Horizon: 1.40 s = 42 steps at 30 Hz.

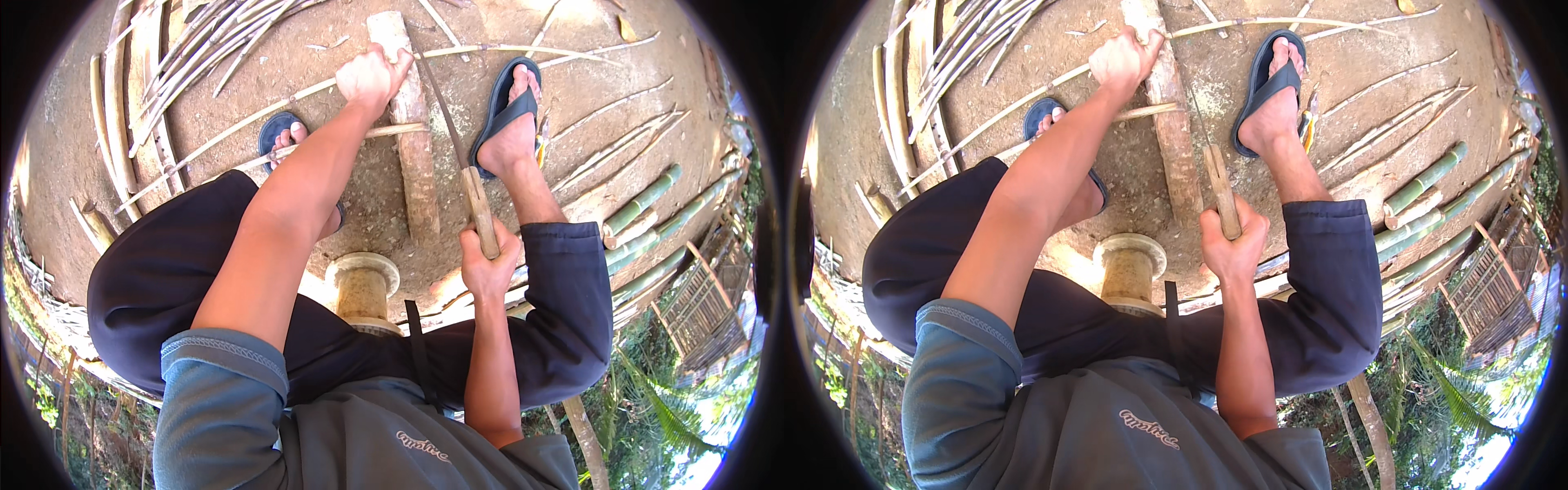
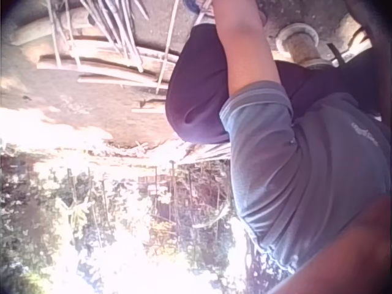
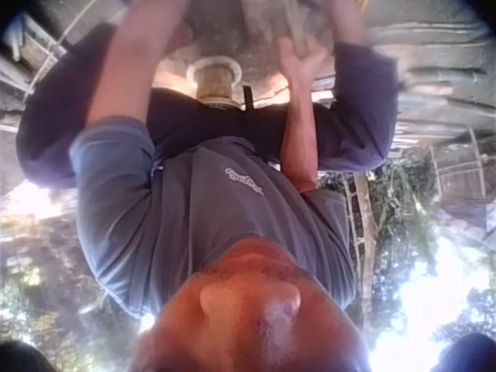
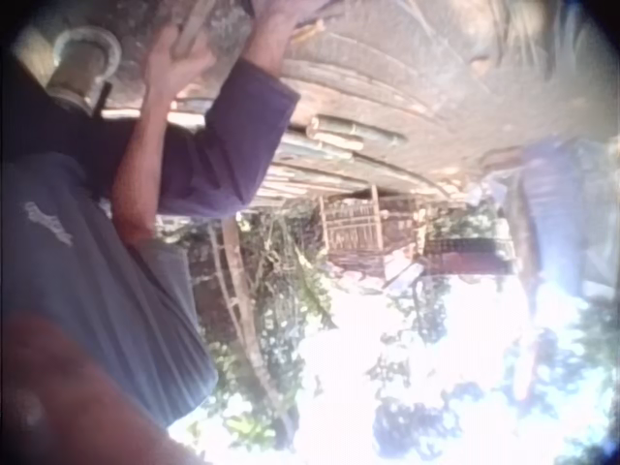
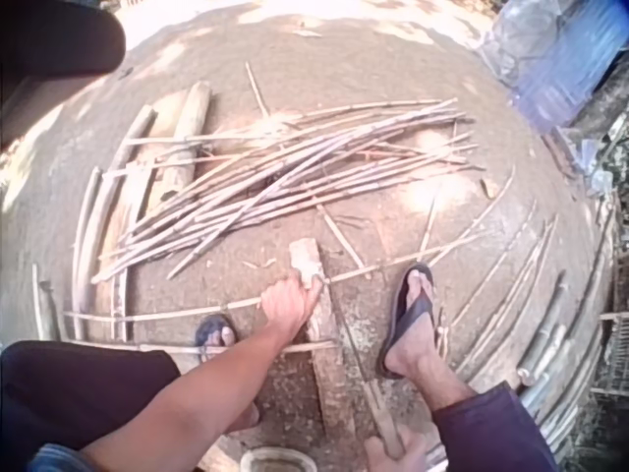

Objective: The person sits on the ground and splits long bamboo poles into thin strips using a knife and a wooden mallet. They repeatedly position a bamboo pole on a wooden block, strike it with the mallet to split it, and then separate the resulting strips by hand.

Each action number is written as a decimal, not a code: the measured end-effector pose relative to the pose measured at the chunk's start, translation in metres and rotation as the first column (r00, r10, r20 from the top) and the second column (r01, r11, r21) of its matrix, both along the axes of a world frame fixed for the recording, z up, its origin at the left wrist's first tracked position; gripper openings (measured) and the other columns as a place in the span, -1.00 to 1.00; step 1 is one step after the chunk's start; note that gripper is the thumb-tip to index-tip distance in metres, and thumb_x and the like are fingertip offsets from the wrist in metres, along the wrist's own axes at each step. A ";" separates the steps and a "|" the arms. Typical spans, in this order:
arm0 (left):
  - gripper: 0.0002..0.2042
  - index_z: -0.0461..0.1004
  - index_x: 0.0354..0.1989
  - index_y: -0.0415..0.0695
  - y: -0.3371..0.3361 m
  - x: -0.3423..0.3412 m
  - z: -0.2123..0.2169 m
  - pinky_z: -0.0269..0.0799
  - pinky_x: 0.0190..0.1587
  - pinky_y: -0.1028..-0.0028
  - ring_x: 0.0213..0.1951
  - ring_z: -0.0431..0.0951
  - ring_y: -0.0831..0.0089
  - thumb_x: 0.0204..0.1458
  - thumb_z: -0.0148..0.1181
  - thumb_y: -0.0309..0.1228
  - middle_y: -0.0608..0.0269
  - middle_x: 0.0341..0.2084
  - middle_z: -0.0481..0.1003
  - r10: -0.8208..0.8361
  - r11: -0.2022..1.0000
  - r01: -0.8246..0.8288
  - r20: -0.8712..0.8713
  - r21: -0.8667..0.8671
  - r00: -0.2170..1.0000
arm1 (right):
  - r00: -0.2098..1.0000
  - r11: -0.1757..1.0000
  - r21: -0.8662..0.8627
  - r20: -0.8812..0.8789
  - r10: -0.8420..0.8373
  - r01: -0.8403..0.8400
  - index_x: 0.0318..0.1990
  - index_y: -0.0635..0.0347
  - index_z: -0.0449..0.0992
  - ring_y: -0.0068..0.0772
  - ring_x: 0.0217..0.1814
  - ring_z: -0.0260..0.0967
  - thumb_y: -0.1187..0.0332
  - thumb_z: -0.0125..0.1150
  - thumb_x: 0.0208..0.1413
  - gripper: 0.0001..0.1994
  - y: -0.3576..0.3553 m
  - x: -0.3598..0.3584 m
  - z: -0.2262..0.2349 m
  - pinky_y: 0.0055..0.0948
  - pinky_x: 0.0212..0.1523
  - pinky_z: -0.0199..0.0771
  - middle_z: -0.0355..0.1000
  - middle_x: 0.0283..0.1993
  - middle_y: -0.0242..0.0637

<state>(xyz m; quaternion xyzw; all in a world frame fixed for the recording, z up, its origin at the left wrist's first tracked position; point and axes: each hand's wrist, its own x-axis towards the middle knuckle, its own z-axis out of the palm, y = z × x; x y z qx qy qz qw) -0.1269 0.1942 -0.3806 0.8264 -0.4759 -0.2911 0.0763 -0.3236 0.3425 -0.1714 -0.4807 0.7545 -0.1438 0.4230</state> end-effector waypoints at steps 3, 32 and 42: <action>-0.39 0.60 -0.29 -0.19 -0.009 0.002 0.006 0.52 -0.37 0.20 -0.48 0.63 0.05 0.04 -0.17 0.15 -0.13 -0.58 0.57 0.001 0.996 0.000 -0.012 0.087 1.000 | 1.000 0.999 -0.020 -0.006 0.028 -0.028 -0.52 0.29 0.48 -0.73 -0.59 0.16 0.50 0.15 -0.09 -0.94 -0.003 -0.004 -0.007 -0.58 -0.55 0.18 0.30 -0.63 -0.50; -0.50 0.64 -0.37 -0.08 -0.007 0.000 0.007 0.54 -0.33 0.21 -0.41 0.65 0.02 0.04 -0.16 0.04 -0.10 -0.53 0.59 -0.055 0.993 0.053 0.019 0.102 0.998 | 0.992 0.999 0.003 0.115 -0.046 0.046 -0.51 0.29 0.48 -0.73 -0.60 0.17 0.48 0.15 -0.08 -0.93 0.004 -0.010 -0.061 -0.59 -0.57 0.18 0.29 -0.64 -0.51; -0.46 0.63 -0.37 -0.09 -0.008 0.003 0.011 0.54 -0.31 0.23 -0.38 0.65 0.03 0.06 -0.13 0.13 -0.07 -0.48 0.60 -0.083 0.983 0.083 -0.008 0.162 0.996 | 0.991 0.993 -0.122 0.132 0.020 -0.004 -0.53 0.31 0.48 -0.70 -0.63 0.20 0.48 0.16 -0.10 -0.92 0.010 -0.009 -0.081 -0.58 -0.58 0.21 0.29 -0.68 -0.46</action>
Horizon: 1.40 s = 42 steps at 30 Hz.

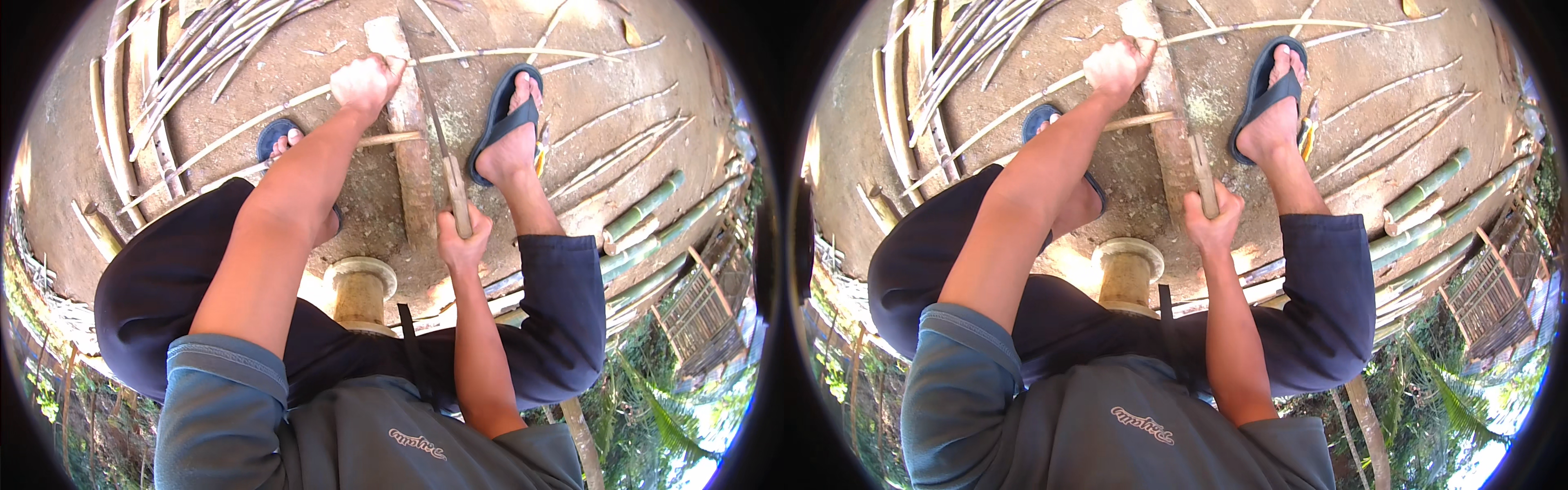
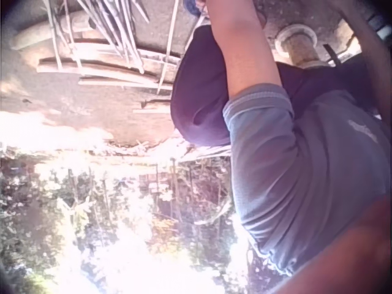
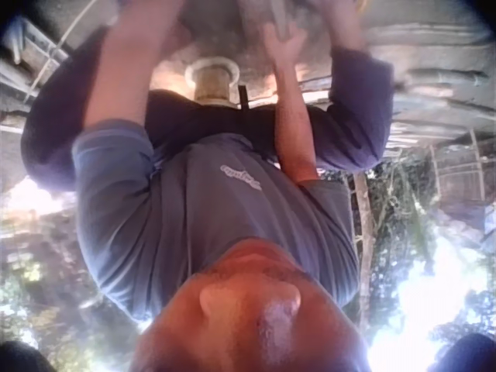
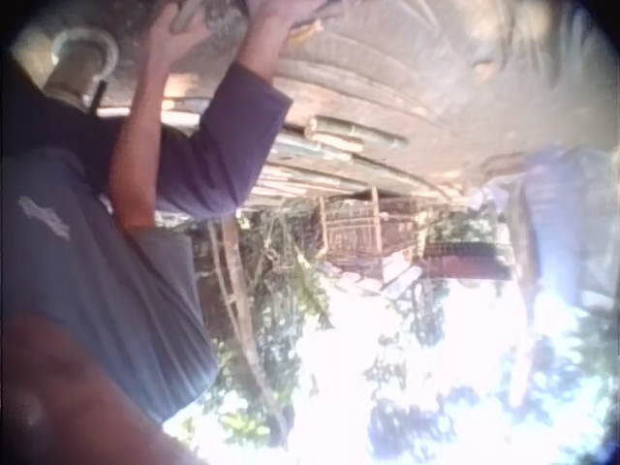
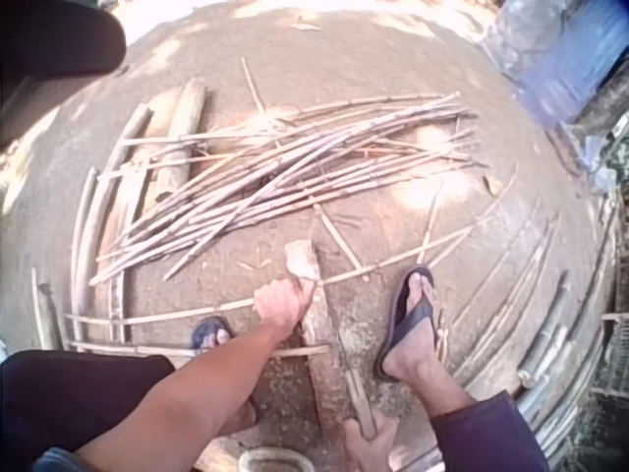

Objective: The person sits on the ground and splits long bamboo poles into thin strips using a knife and a wooden mallet. They repeatedly position a bamboo pole on a wooden block, strike it with the mallet to split it, and then separate the resulting strips by hand.

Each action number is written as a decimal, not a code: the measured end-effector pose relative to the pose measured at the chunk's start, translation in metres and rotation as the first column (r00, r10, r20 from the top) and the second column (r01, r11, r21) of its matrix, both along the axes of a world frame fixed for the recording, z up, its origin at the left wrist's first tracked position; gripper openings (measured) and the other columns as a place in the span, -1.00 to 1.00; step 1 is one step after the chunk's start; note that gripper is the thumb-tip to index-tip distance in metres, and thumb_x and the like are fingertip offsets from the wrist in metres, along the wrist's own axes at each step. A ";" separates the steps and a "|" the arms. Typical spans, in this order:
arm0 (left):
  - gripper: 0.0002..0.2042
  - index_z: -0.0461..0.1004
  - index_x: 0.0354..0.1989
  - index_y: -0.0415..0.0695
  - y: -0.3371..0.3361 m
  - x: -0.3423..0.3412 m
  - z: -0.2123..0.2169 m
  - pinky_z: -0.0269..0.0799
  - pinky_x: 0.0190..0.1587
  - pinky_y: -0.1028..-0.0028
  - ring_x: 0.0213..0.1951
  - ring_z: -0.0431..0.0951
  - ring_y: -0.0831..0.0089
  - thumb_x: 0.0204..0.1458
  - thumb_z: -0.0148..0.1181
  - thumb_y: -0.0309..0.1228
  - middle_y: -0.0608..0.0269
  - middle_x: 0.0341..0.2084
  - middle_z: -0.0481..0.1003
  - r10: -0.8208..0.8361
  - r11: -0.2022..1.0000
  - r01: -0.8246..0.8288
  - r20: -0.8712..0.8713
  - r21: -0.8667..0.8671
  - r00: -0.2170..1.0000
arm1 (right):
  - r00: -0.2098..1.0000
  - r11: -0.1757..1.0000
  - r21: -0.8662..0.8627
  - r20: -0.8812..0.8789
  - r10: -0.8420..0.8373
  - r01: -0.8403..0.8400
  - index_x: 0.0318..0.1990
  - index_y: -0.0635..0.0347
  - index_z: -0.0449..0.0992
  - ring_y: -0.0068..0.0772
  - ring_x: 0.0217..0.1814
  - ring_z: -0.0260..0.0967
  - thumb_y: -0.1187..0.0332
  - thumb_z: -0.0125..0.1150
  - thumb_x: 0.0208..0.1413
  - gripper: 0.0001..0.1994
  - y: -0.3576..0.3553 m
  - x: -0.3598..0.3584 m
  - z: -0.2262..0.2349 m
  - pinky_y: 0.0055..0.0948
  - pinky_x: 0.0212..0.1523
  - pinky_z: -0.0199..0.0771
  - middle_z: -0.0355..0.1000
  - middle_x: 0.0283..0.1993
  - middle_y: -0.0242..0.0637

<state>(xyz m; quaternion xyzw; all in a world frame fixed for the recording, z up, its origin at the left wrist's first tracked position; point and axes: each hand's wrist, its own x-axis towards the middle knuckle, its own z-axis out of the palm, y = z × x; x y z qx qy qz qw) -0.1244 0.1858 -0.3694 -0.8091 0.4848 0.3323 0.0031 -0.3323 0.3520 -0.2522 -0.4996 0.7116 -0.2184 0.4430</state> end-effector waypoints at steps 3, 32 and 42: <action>-0.49 0.63 -0.35 -0.06 -0.001 0.002 -0.001 0.53 -0.31 0.22 -0.38 0.65 0.04 0.05 -0.13 0.09 -0.07 -0.49 0.60 0.017 1.000 -0.018 0.017 0.016 1.000 | 0.998 0.997 0.029 0.009 -0.070 0.070 -0.53 0.30 0.48 -0.72 -0.62 0.18 0.48 0.15 -0.10 -0.92 0.010 -0.003 0.008 -0.58 -0.59 0.19 0.27 -0.68 -0.48; -0.54 0.64 -0.35 -0.01 0.000 -0.003 -0.015 0.48 -0.44 0.25 -0.49 0.64 0.12 0.03 -0.17 0.01 -0.01 -0.58 0.59 0.005 0.998 0.000 0.082 -0.061 0.997 | 0.991 1.000 -0.005 0.132 0.001 0.000 -0.52 0.29 0.46 -0.71 -0.61 0.22 0.49 0.14 -0.09 -0.93 -0.019 0.000 -0.039 -0.60 -0.56 0.23 0.33 -0.65 -0.47; -0.51 0.64 -0.32 -0.04 -0.006 0.003 -0.003 0.50 -0.38 0.21 -0.46 0.64 0.07 0.04 -0.21 0.00 -0.04 -0.55 0.59 -0.035 0.999 0.036 0.043 -0.020 0.998 | 0.993 0.997 -0.060 0.099 0.061 -0.055 -0.53 0.28 0.47 -0.70 -0.62 0.17 0.48 0.16 -0.11 -0.93 -0.027 0.000 -0.043 -0.56 -0.58 0.21 0.31 -0.66 -0.44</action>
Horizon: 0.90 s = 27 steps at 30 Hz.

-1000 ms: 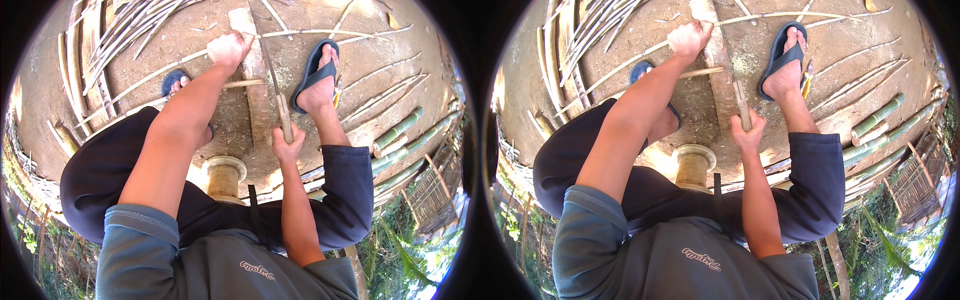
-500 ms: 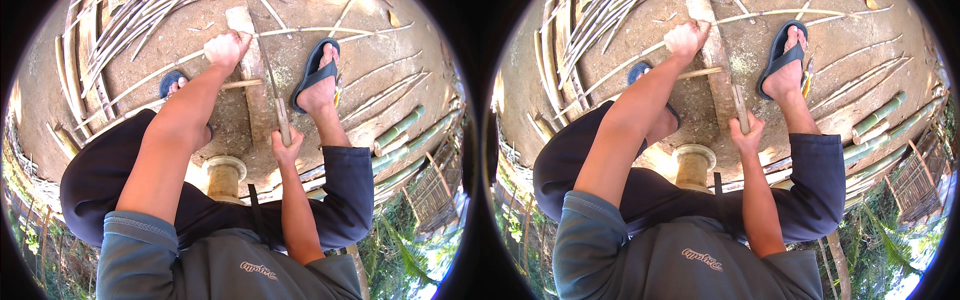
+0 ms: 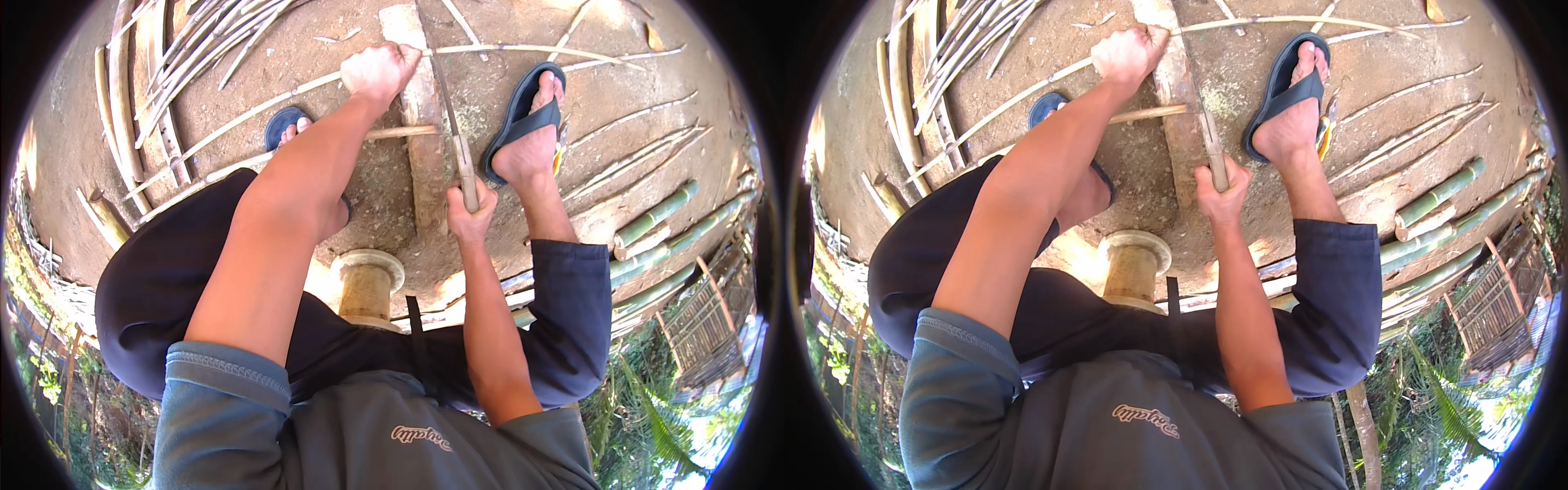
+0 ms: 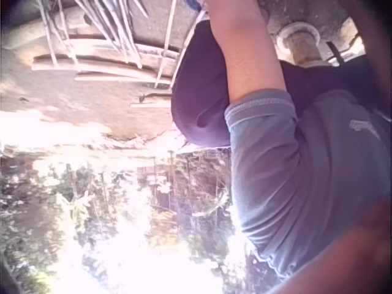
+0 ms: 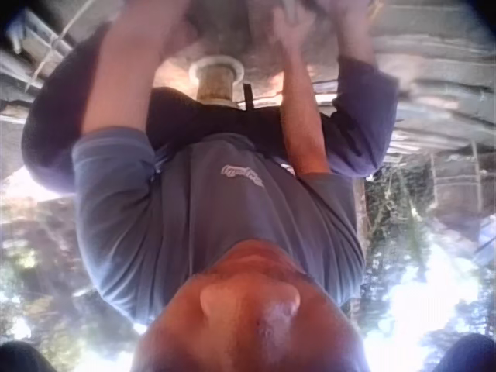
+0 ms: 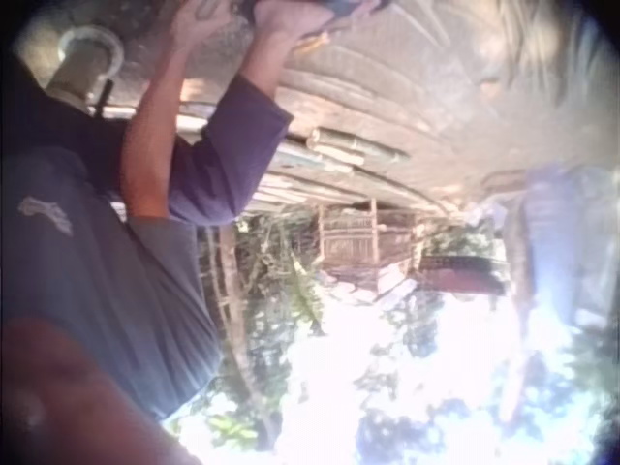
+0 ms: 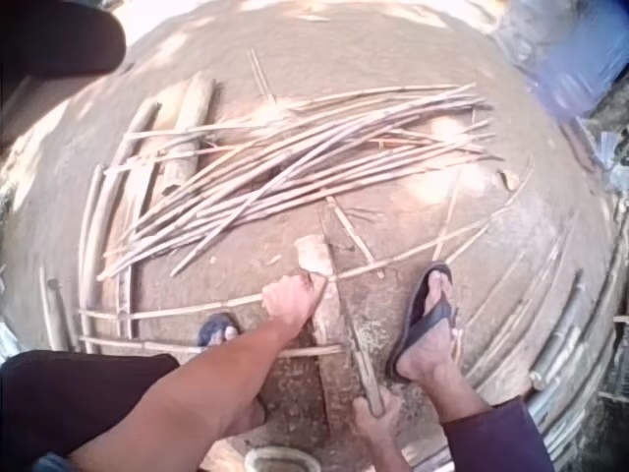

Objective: The person sits on the ground and splits long bamboo poles into thin strips using a knife and a wooden mallet. They repeatedly position a bamboo pole on a wooden block, strike it with the mallet to split it, and then separate the resulting strips by hand.

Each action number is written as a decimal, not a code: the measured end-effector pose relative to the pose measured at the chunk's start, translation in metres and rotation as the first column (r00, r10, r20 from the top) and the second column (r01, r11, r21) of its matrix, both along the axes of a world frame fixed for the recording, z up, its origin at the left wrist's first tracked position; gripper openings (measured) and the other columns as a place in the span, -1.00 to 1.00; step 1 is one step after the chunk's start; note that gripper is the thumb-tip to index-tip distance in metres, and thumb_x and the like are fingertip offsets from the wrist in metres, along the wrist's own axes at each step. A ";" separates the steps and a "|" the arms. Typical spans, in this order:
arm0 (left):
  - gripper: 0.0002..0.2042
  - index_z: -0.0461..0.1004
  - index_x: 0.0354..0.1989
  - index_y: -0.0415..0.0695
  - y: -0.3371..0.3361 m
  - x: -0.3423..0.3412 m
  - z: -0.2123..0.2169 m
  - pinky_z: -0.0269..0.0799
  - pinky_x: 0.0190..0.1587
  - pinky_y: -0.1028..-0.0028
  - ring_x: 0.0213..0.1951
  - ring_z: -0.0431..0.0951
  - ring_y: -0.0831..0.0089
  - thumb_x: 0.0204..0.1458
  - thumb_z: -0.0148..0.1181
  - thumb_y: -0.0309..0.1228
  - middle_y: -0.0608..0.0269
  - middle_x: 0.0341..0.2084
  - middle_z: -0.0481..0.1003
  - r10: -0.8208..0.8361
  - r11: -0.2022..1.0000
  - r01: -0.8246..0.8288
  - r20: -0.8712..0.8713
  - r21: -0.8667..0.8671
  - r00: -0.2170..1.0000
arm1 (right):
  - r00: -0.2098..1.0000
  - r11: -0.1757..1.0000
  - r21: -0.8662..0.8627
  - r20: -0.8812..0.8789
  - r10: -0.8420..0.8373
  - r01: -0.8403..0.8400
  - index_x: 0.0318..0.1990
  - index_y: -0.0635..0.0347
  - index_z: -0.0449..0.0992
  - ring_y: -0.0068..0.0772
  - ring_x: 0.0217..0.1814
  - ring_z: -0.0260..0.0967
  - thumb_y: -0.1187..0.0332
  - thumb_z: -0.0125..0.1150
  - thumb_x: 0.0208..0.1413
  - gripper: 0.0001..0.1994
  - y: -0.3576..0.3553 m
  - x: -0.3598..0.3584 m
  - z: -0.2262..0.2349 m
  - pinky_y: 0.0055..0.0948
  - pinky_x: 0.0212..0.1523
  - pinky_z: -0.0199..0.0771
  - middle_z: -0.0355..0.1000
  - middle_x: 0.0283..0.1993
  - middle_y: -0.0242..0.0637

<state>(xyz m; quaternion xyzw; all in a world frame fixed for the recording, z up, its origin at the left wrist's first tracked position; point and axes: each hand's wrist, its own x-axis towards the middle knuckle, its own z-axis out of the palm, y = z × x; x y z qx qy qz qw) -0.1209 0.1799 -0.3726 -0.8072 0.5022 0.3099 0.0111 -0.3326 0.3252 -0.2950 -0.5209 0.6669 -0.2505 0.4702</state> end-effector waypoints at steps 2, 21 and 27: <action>-0.51 0.64 -0.33 -0.05 0.003 -0.001 -0.002 0.51 -0.35 0.20 -0.45 0.64 0.05 0.04 -0.21 0.00 -0.05 -0.53 0.60 0.036 0.999 -0.035 -0.019 0.041 0.999 | 0.993 0.992 0.077 0.053 -0.103 0.099 -0.54 0.26 0.48 -0.70 -0.63 0.19 0.47 0.15 -0.11 -0.93 0.010 -0.001 0.003 -0.55 -0.57 0.23 0.30 -0.68 -0.46; -0.50 0.66 -0.38 -0.05 0.006 -0.003 -0.004 0.52 -0.35 0.22 -0.41 0.65 0.07 0.04 -0.17 0.02 -0.06 -0.52 0.60 0.039 0.999 -0.039 -0.003 -0.018 0.999 | 0.999 0.999 0.006 -0.019 -0.043 0.043 -0.54 0.27 0.46 -0.71 -0.63 0.16 0.46 0.16 -0.08 -0.91 0.031 -0.014 -0.005 -0.53 -0.61 0.19 0.27 -0.67 -0.48; -0.51 0.66 -0.39 -0.03 0.012 0.001 -0.012 0.52 -0.32 0.23 -0.39 0.65 0.07 0.04 -0.17 0.03 -0.06 -0.52 0.60 0.053 0.997 -0.050 0.053 -0.050 0.997 | 0.997 0.995 -0.071 -0.010 -0.073 0.073 -0.55 0.28 0.47 -0.69 -0.64 0.17 0.47 0.15 -0.12 -0.92 0.046 -0.004 0.022 -0.53 -0.60 0.22 0.29 -0.69 -0.44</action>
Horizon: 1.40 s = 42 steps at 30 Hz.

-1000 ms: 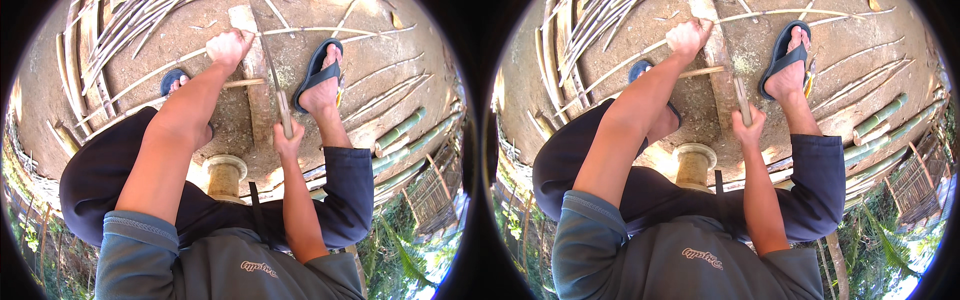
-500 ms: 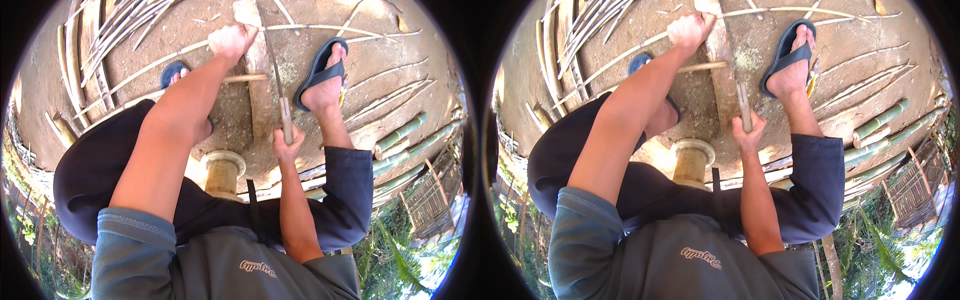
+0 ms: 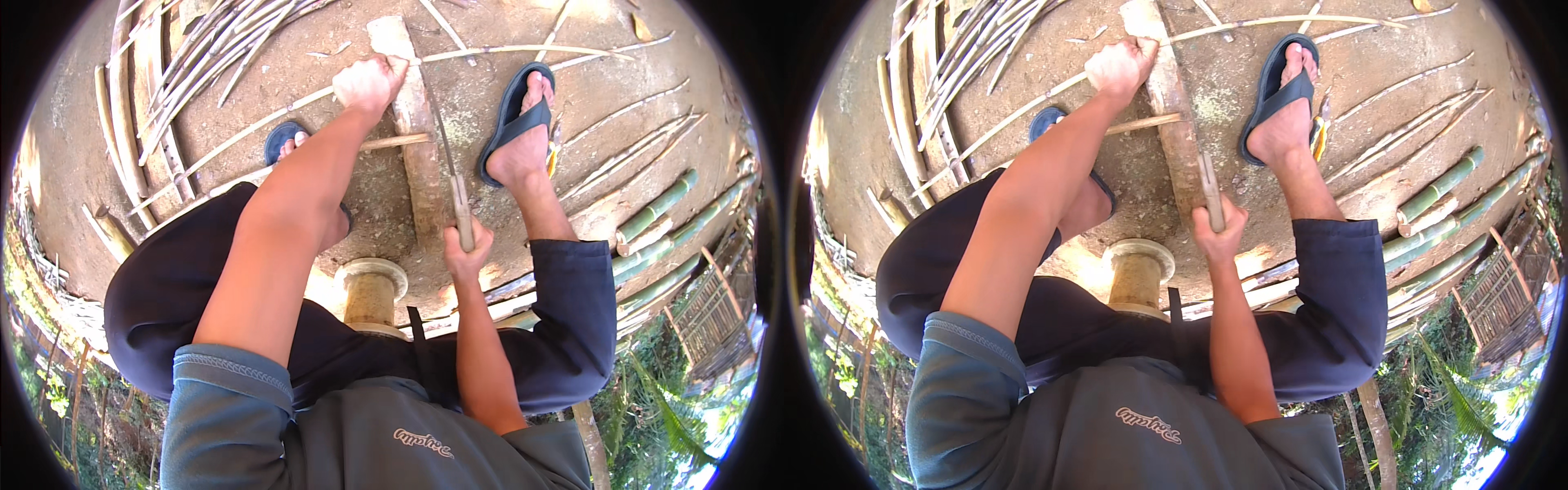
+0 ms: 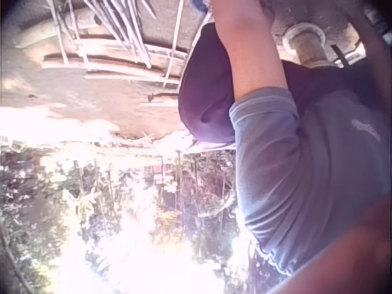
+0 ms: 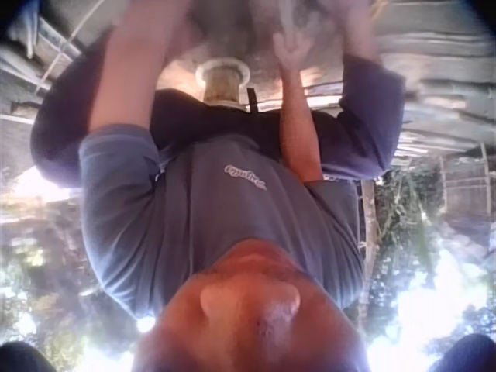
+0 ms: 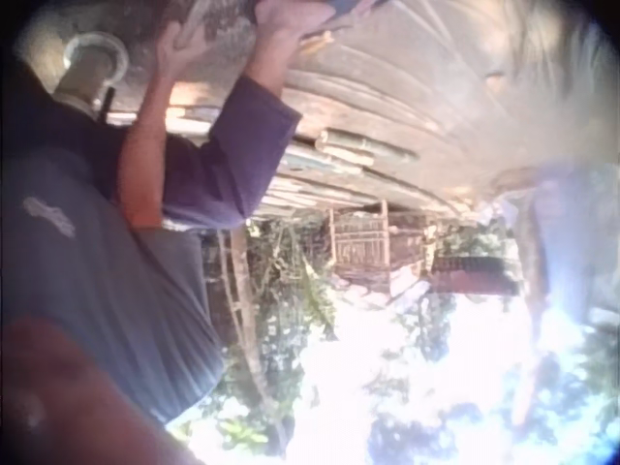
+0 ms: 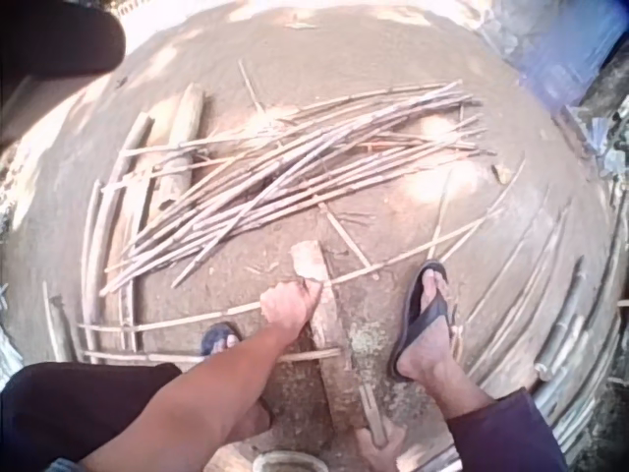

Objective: The person sits on the ground and splits long bamboo poles into thin strips using a knife and a wooden mallet. They repeatedly position a bamboo pole on a wooden block, strike it with the mallet to split it, and then separate the resulting strips by hand.

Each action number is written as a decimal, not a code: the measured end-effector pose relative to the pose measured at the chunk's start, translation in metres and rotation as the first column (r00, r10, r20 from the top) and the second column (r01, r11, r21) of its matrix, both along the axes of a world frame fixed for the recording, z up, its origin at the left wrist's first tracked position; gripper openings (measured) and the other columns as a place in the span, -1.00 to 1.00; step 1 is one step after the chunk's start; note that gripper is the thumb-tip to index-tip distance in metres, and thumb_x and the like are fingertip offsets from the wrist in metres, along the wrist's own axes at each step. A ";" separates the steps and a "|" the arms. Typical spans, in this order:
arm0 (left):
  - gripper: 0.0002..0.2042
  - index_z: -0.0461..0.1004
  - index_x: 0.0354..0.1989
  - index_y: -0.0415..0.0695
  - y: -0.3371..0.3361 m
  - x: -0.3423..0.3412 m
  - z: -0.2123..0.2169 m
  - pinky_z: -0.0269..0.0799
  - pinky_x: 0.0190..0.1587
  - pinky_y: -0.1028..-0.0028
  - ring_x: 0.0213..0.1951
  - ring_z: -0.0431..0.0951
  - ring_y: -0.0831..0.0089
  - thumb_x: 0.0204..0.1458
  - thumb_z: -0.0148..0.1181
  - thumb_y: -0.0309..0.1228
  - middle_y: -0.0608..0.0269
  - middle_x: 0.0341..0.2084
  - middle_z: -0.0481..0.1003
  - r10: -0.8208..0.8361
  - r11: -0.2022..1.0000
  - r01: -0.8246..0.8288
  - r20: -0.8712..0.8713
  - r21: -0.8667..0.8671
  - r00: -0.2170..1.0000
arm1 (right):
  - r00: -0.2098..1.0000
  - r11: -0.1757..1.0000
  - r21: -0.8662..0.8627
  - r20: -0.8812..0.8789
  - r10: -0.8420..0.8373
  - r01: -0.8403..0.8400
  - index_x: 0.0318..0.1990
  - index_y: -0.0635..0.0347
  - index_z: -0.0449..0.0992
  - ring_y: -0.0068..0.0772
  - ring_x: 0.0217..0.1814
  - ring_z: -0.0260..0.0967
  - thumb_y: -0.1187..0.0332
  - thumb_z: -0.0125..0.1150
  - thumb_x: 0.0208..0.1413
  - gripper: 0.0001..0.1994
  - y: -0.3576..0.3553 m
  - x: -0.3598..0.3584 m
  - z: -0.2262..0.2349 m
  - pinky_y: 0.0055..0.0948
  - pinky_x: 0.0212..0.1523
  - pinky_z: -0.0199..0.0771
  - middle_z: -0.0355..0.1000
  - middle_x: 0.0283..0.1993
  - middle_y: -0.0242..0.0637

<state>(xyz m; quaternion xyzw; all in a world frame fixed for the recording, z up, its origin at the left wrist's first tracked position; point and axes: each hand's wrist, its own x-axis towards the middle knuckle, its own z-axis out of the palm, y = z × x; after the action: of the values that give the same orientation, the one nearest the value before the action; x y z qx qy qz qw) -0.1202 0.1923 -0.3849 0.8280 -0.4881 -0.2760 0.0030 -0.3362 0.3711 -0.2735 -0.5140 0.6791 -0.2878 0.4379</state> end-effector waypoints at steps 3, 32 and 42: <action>-0.52 0.66 -0.36 -0.01 -0.005 0.000 0.004 0.52 -0.29 0.23 -0.38 0.65 0.06 0.03 -0.16 0.03 -0.04 -0.51 0.60 0.009 1.000 -0.008 -0.038 0.013 0.999 | 0.997 0.996 0.056 -0.021 0.072 -0.070 -0.56 0.30 0.47 -0.70 -0.65 0.18 0.48 0.13 -0.12 -0.92 -0.004 0.000 -0.009 -0.54 -0.59 0.23 0.28 -0.70 -0.45; -0.49 0.61 -0.51 -0.14 -0.039 0.039 0.182 0.46 -0.38 0.10 -0.54 0.55 -0.06 0.24 -0.17 -0.06 -0.11 -0.61 0.53 -0.121 0.801 0.192 0.161 -0.567 0.979 | 0.698 0.859 0.134 -0.651 -0.299 0.494 -0.01 0.30 0.53 -0.42 -0.24 0.45 0.26 0.10 0.18 -0.66 0.024 -0.269 0.038 -0.43 -0.21 0.43 0.49 -0.28 -0.23; -0.45 0.59 -0.61 -0.10 -0.015 0.053 0.382 0.40 -0.54 0.15 -0.63 0.53 0.01 0.24 -0.12 0.02 -0.06 -0.73 0.47 -0.230 0.569 0.418 0.350 -0.708 0.908 | 0.767 0.841 -0.496 -0.446 -0.461 0.216 -0.12 0.26 0.58 -0.31 -0.15 0.53 0.34 0.14 0.18 -0.78 -0.088 -0.172 0.218 -0.34 -0.08 0.47 0.56 -0.17 -0.13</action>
<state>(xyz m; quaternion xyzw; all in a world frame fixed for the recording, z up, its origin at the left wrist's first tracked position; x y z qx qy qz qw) -0.0668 0.1773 -0.0025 0.6667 -0.6996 0.0560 0.2509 -0.5085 0.2832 -0.0559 -0.5209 0.7810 -0.3419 0.0435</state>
